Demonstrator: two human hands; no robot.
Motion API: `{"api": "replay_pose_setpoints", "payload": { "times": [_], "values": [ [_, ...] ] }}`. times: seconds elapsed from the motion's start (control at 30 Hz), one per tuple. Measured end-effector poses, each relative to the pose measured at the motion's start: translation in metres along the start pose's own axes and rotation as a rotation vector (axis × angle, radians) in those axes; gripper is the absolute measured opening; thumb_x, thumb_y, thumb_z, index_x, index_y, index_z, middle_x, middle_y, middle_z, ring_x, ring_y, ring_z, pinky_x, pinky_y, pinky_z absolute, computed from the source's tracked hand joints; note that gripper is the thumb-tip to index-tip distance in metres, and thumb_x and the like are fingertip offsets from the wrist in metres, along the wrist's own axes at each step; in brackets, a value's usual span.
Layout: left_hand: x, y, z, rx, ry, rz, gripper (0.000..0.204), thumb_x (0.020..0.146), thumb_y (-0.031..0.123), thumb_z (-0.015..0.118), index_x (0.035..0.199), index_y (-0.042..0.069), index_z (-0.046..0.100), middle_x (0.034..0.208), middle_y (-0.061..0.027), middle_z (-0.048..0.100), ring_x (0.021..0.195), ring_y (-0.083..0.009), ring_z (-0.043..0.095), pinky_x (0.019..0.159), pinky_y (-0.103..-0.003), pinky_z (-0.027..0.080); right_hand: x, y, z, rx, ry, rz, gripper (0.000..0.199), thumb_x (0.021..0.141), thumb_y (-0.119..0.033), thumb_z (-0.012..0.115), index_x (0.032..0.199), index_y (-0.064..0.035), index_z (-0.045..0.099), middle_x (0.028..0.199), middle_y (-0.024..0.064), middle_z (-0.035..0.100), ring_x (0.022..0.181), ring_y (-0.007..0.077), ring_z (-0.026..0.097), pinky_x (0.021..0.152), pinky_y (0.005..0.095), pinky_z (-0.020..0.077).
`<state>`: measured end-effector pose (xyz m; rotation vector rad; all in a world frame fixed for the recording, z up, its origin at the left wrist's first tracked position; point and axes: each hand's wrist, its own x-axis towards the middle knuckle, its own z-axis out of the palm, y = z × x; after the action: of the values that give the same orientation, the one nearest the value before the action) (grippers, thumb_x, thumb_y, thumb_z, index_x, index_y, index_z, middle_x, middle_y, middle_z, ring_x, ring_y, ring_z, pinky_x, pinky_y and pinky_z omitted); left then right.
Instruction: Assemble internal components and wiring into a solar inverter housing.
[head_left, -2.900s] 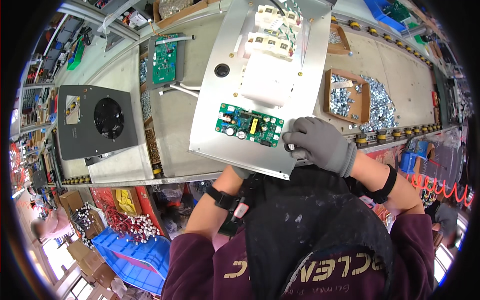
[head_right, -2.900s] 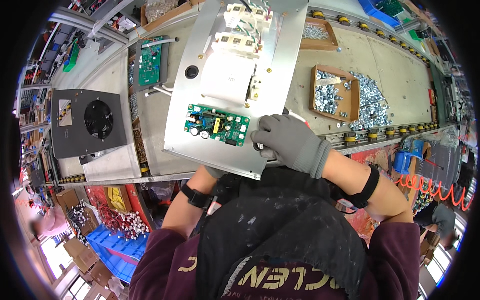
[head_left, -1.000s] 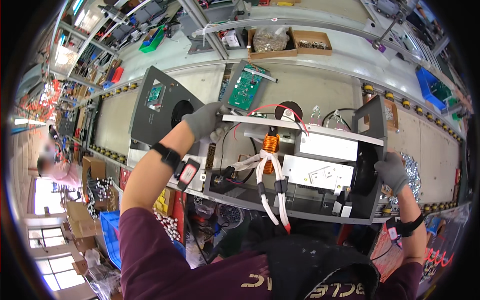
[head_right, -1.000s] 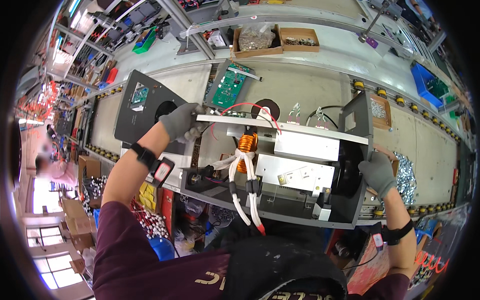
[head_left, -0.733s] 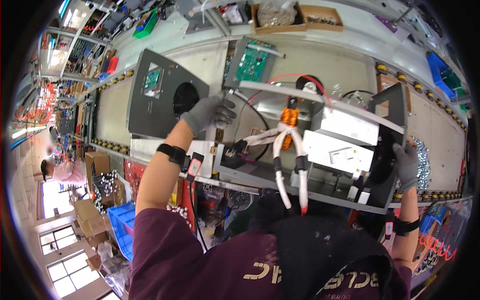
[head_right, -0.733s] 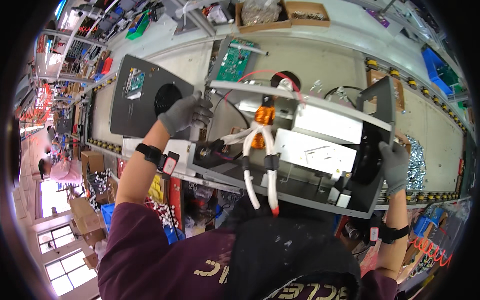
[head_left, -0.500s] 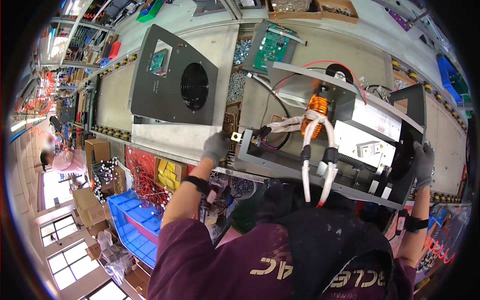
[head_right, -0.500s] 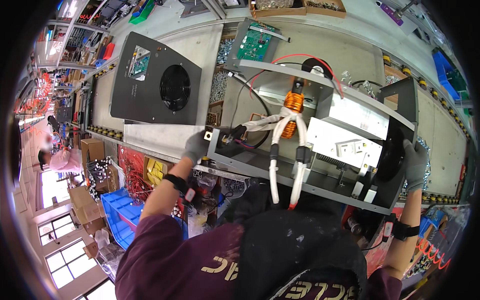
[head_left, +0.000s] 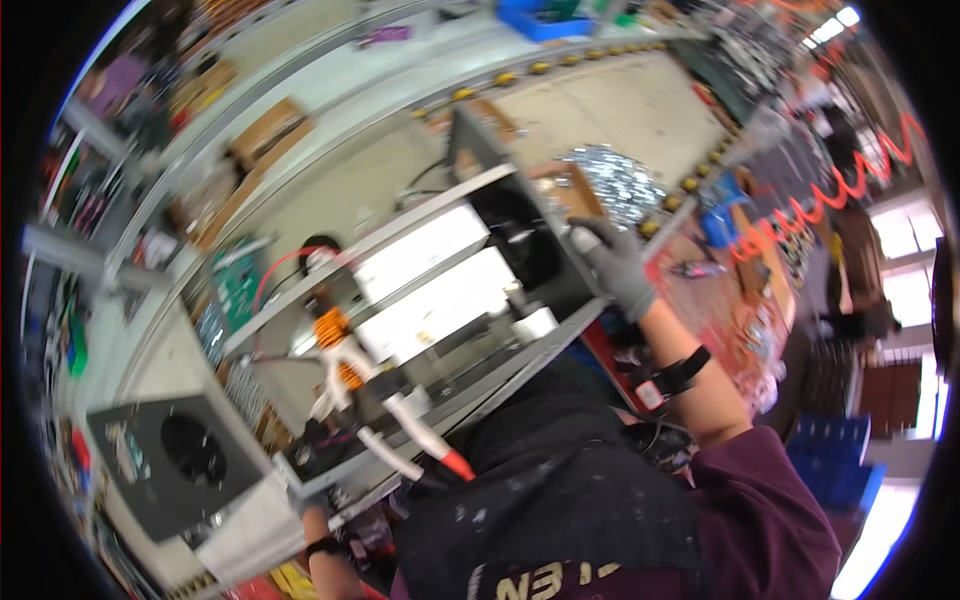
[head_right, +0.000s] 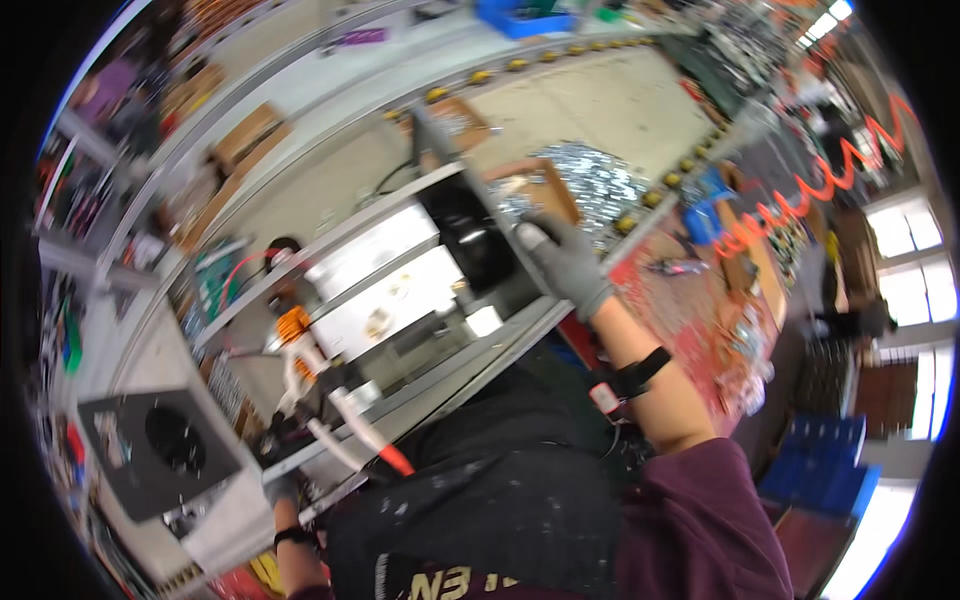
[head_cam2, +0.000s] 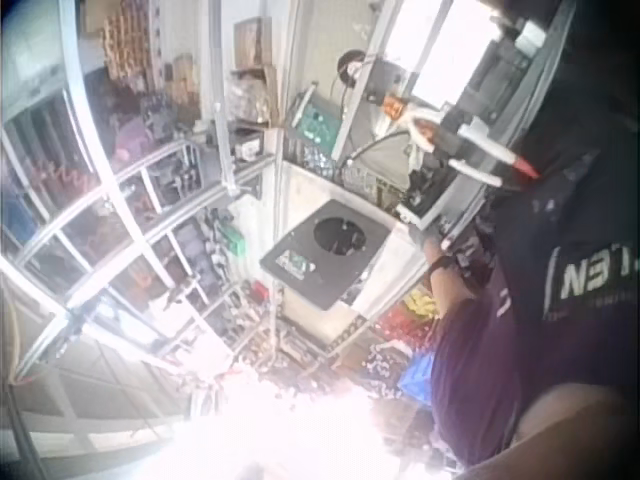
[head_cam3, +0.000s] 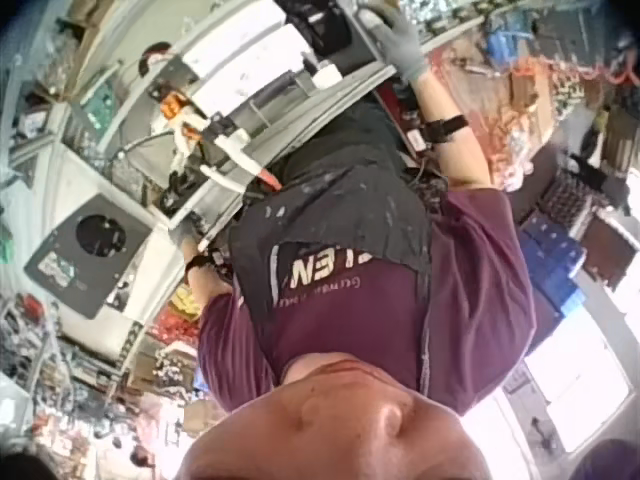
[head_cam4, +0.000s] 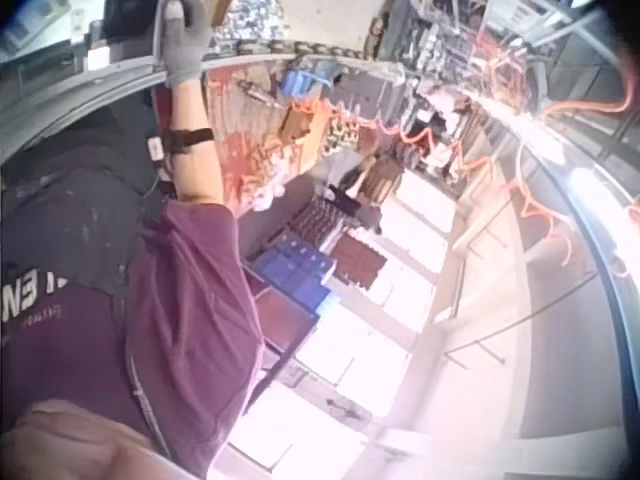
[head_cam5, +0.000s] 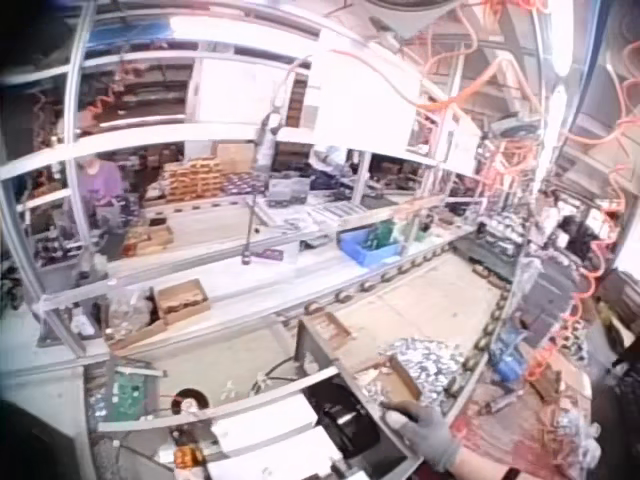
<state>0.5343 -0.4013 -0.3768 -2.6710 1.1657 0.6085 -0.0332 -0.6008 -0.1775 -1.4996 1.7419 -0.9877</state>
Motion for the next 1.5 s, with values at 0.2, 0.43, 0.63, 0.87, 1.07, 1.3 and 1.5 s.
{"api": "replay_pose_setpoints", "payload": {
  "times": [0.2, 0.43, 0.63, 0.87, 1.07, 1.3, 1.5],
  "values": [
    [-0.033, 0.056, -0.017, -0.101, 0.217, 0.082, 0.049, 0.068, 0.031, 0.073, 0.11, 0.01, 0.06, 0.099, -0.0166, 0.065, 0.093, -0.0328, 0.063, 0.079, -0.041, 0.051, -0.044, 0.091, -0.077, 0.261, 0.151, 0.371, 0.031, 0.09, -0.025, 0.056, 0.11, -0.0022, 0.059, 0.087, 0.0051, 0.063, 0.07, 0.0099, 0.057, 0.06, 0.0244, 0.047],
    [-0.077, 0.179, -0.016, -0.224, 0.151, 0.281, 0.05, 0.066, 0.033, 0.075, 0.108, 0.01, 0.061, 0.1, -0.0162, 0.065, 0.094, -0.0325, 0.063, 0.079, -0.041, 0.051, -0.03, 0.254, -0.187, 0.03, 0.447, 0.828, 0.053, 0.08, -0.035, 0.063, 0.126, -0.0135, 0.047, 0.094, 0.01, 0.058, 0.067, 0.0198, 0.057, 0.054, 0.0338, 0.0502],
    [-0.098, 0.26, -0.005, -0.195, 0.032, 0.283, 0.052, 0.064, 0.034, 0.076, 0.107, 0.009, 0.061, 0.101, -0.016, 0.065, 0.094, -0.0323, 0.063, 0.079, -0.041, 0.051, 0.022, 0.339, -0.227, -0.482, 0.671, 1.126, 0.082, 0.077, -0.034, 0.064, 0.141, -0.0096, 0.019, 0.102, 0.0154, 0.058, 0.08, 0.027, 0.062, 0.059, 0.0426, 0.0531],
    [-0.094, 0.263, 0.002, -0.167, -0.038, 0.224, 0.054, 0.063, 0.036, 0.077, 0.106, 0.008, 0.061, 0.102, -0.0157, 0.064, 0.095, -0.032, 0.062, 0.08, -0.041, 0.051, 0.025, 0.353, -0.22, -0.383, 0.899, 1.271, 0.094, 0.071, -0.015, 0.066, 0.145, -0.0154, 0.007, 0.106, 0.0209, 0.057, 0.076, 0.0283, 0.063, 0.06, 0.0375, 0.0535],
    [-0.068, 0.218, -0.009, -0.144, -0.047, 0.24, 0.056, 0.061, 0.037, 0.079, 0.105, 0.008, 0.062, 0.103, -0.0154, 0.064, 0.096, -0.0317, 0.062, 0.08, -0.041, 0.051, -0.025, 0.264, -0.19, 0.476, 1.004, 0.796, 0.082, 0.075, -0.014, 0.052, 0.143, -0.018, 0.006, 0.057, 0.0035, 0.044, 0.038, 0.0155, 0.041, 0.034, 0.0297, 0.0344],
    [-0.016, 0.097, -0.032, -0.039, -0.053, 0.197, 0.058, 0.059, 0.039, 0.08, 0.104, 0.007, 0.062, 0.105, -0.0151, 0.064, 0.096, -0.0315, 0.062, 0.08, -0.041, 0.051, -0.049, 0.074, -0.12, 0.541, 0.827, 0.171, 0.07, 0.082, -0.005, 0.05, 0.144, -0.0132, 0.019, 0.074, 0.0002, 0.048, 0.049, 0.0062, 0.041, 0.042, 0.0208, 0.0331],
    [-0.02, 0.004, -0.039, 0.055, -0.167, -0.008, 0.06, 0.059, 0.04, 0.081, 0.107, 0.01, 0.06, 0.106, -0.0149, 0.064, 0.098, -0.0318, 0.062, 0.08, -0.041, 0.051, -0.047, -0.072, -0.068, 0.477, 0.727, -0.485, 0.071, 0.081, -0.002, 0.049, 0.144, -0.0099, 0.019, 0.11, 0.0108, 0.052, 0.059, 0.0074, 0.046, 0.046, 0.0178, 0.0359]
  ]
}}
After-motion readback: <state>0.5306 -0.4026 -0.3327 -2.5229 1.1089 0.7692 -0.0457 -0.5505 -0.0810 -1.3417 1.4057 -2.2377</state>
